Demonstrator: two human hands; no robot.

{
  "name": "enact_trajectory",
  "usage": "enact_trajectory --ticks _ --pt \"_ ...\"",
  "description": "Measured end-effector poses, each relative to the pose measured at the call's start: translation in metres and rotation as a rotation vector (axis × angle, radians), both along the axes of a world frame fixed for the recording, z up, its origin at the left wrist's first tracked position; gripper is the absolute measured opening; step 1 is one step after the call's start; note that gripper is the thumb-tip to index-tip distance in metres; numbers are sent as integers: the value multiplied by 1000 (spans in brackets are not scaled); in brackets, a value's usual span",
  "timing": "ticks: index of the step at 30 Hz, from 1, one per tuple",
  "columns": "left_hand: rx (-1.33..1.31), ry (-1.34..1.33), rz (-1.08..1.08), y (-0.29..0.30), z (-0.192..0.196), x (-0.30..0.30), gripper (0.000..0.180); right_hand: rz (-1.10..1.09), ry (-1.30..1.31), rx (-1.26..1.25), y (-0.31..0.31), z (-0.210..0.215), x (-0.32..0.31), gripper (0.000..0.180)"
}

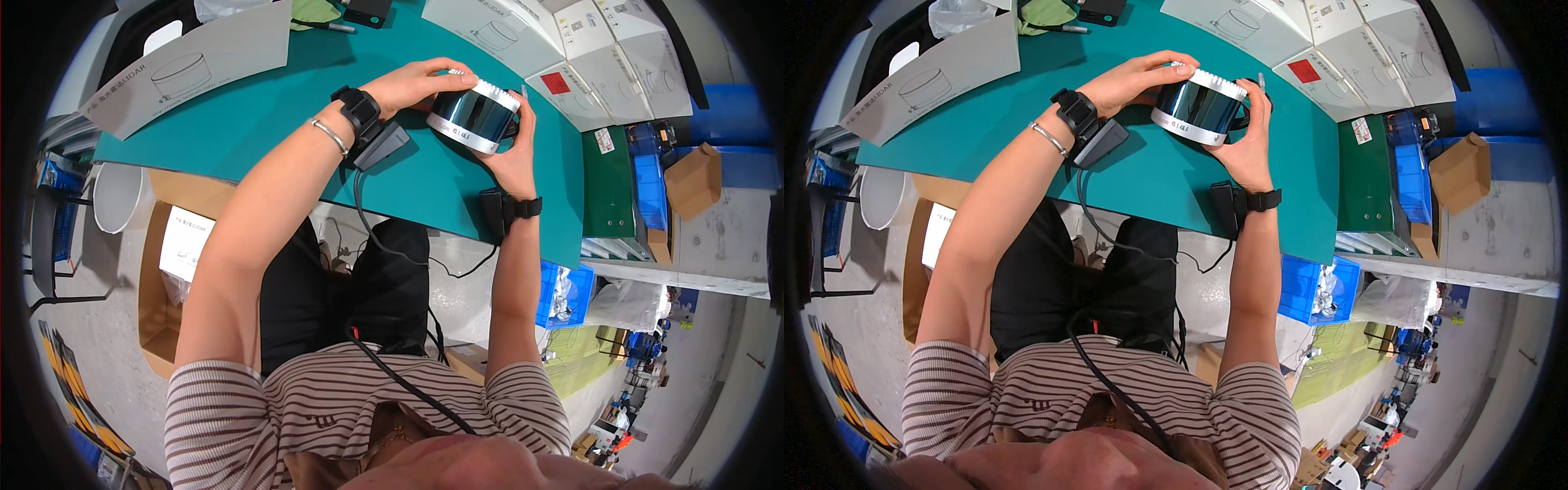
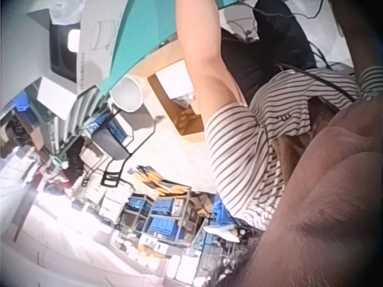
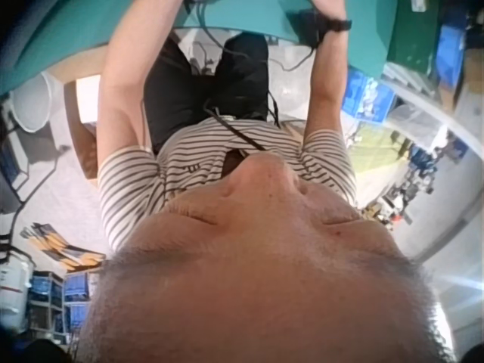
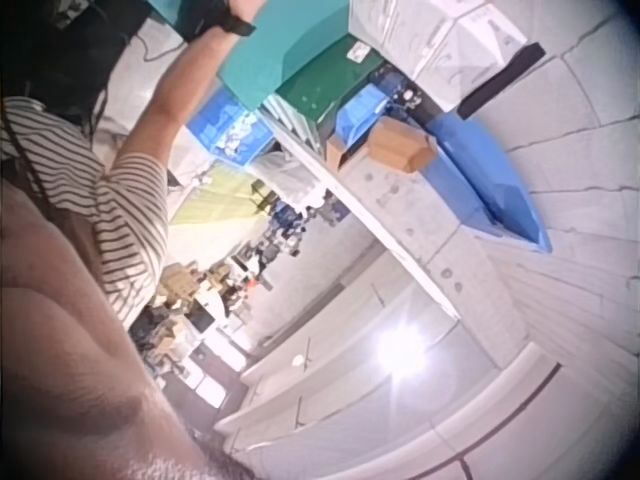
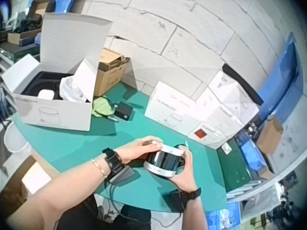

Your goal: Inspecting and handling a LiDAR sensor and its cables from a shipping box.

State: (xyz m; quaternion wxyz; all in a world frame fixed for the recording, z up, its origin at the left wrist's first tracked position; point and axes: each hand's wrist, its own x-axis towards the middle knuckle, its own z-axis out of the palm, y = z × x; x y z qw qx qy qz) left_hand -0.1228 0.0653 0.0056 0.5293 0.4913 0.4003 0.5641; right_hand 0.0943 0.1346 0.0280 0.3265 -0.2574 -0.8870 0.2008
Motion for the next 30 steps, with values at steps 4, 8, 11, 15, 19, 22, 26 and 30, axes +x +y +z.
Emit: enact_trajectory --ticks 4,8,11,15,19,22,26,30 --pt "7 11 21 0 -1 1 56 -9 -6 -14 -1 0 0 90" --pt "-6 11 17 2 -3 0 57 -4 14 -20 1 -3 0 89" --pt "-5 22 17 3 -4 0 56 -8 15 -27 1 -2 0 89" --pt "0 14 4 2 -2 0 55 -3 17 -27 3 -3 1 89" --pt "2 35 -16 2 0 -1 56 -8 16 -22 2 -2 2 90" --pt "14 42 -7 1 -2 -2 59 9 29 -31 1 -2 0 91" --pt "-23 27 29 -2 3 0 68 56 43 18 2 -3 1 91" --pt "-58 36 -4 -3 4 -2 72 61 42 -3 1 -1 2 89"
